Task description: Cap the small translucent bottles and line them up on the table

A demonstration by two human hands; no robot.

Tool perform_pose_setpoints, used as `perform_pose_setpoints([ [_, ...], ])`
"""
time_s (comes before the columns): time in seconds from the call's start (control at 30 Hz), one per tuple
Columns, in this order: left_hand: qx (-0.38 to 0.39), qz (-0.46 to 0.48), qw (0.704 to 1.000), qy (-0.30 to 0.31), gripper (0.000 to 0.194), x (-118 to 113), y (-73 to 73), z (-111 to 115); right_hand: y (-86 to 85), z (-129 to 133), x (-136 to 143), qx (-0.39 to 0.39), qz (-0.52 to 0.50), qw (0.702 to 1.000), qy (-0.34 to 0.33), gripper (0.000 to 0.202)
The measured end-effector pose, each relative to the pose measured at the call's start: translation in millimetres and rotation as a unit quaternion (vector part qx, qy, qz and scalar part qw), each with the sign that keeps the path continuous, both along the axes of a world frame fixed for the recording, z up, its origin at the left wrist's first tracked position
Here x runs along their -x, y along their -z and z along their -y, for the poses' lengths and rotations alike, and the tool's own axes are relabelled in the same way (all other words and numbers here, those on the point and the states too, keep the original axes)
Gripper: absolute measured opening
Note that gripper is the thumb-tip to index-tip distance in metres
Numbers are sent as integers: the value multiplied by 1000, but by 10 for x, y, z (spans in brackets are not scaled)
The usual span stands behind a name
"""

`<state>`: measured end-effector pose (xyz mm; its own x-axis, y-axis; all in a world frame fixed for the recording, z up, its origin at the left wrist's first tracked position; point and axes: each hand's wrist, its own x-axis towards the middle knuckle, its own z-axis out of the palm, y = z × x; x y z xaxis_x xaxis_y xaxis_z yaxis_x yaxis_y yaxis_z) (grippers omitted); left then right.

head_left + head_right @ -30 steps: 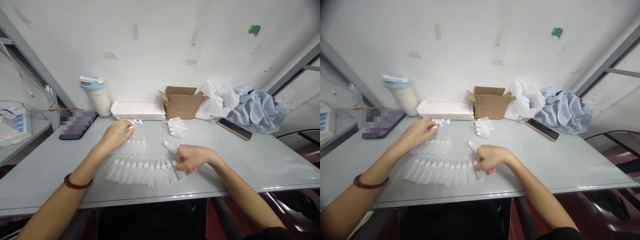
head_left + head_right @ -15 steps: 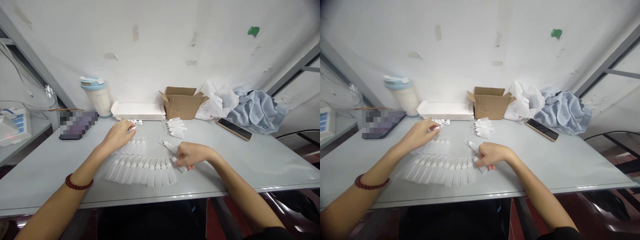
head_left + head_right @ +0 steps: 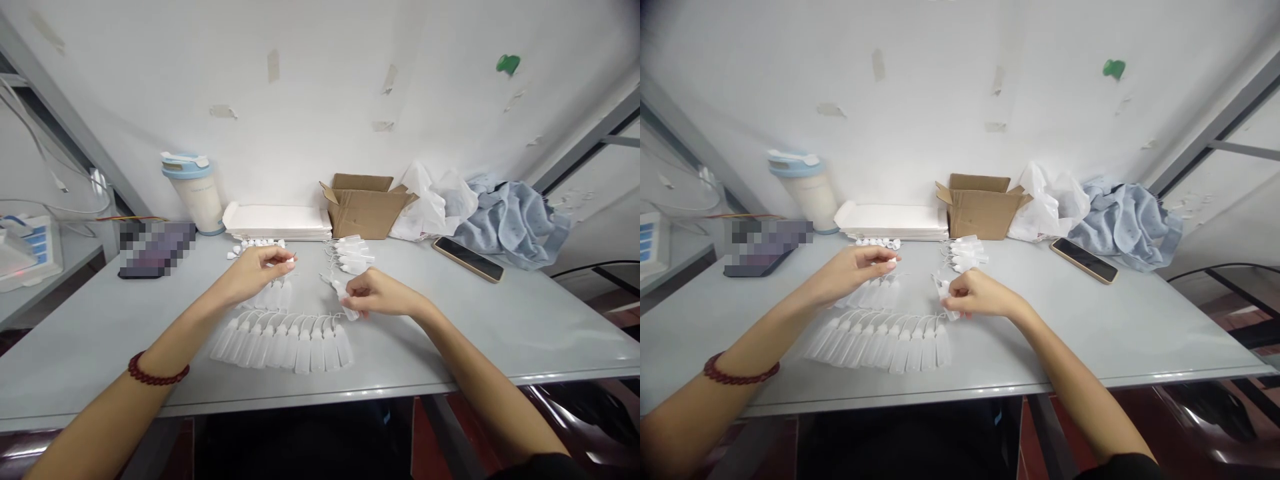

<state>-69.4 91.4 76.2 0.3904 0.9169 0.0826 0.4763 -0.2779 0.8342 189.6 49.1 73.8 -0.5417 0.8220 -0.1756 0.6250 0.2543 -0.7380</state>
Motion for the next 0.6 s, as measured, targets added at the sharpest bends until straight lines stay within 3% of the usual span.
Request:
perform_pose_setpoints([
  [0.13, 58, 23, 997, 43, 24, -84, 19, 81, 14, 36, 72, -57, -53, 997, 25, 29],
  [0.3, 98, 115, 986, 74, 17, -218, 90, 182, 51, 96, 169, -110, -93, 989, 20, 27],
  [0.47, 164, 219, 958, 86, 19, -291, 89, 262, 103, 121, 234, -94, -136, 986, 9, 20],
  [0.6, 190, 228, 949, 105, 19, -306, 74, 292, 132, 122, 243, -74, -148, 986, 3, 20],
])
